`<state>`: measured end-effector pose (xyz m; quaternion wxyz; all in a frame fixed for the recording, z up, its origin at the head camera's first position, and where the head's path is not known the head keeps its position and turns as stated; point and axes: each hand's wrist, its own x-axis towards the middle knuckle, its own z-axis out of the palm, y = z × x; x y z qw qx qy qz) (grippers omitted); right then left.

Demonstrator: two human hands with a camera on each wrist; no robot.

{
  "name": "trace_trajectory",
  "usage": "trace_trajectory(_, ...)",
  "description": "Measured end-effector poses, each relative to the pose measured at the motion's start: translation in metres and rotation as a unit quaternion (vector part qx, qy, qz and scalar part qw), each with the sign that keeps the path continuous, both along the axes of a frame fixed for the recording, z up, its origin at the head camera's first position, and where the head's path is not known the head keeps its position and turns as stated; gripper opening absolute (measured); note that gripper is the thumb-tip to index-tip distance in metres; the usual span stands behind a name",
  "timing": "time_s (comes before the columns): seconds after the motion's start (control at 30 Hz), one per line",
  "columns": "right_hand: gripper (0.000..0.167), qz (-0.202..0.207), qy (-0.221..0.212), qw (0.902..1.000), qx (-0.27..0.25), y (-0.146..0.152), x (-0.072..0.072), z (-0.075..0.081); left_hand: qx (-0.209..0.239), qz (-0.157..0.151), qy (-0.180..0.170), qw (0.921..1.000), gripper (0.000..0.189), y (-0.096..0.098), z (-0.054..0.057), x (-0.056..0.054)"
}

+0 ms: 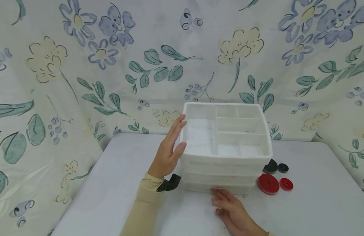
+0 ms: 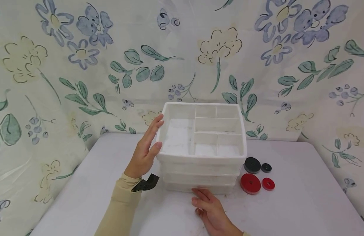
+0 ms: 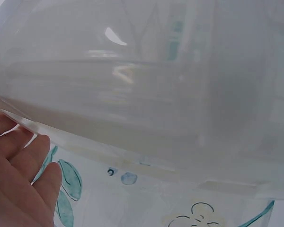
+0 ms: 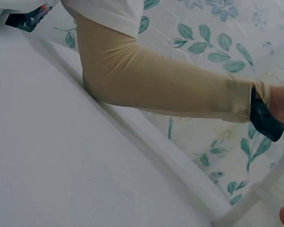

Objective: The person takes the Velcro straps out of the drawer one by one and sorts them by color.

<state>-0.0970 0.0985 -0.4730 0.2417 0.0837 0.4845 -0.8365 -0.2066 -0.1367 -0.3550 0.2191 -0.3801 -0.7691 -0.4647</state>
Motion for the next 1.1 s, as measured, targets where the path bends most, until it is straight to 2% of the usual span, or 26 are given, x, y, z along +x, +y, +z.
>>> trace_trajectory(0.23,0.077,0.004,-0.005,0.9999,0.009,0.002,0.005,0.000,0.001,0.003,-0.001,1.0000,0.058,0.001,0.000,0.000)
trace_trajectory(0.73,0.075,0.022,-0.064,0.9976,0.019,0.006,0.016,-0.001,0.002,0.004,-0.001,1.0000,0.059,0.001,-0.001,0.000)
trace_trajectory(1.1,0.081,0.028,-0.092,0.9951,0.022,0.007,0.023,0.000,0.001,0.005,-0.001,1.0000,0.058,0.002,0.000,-0.001)
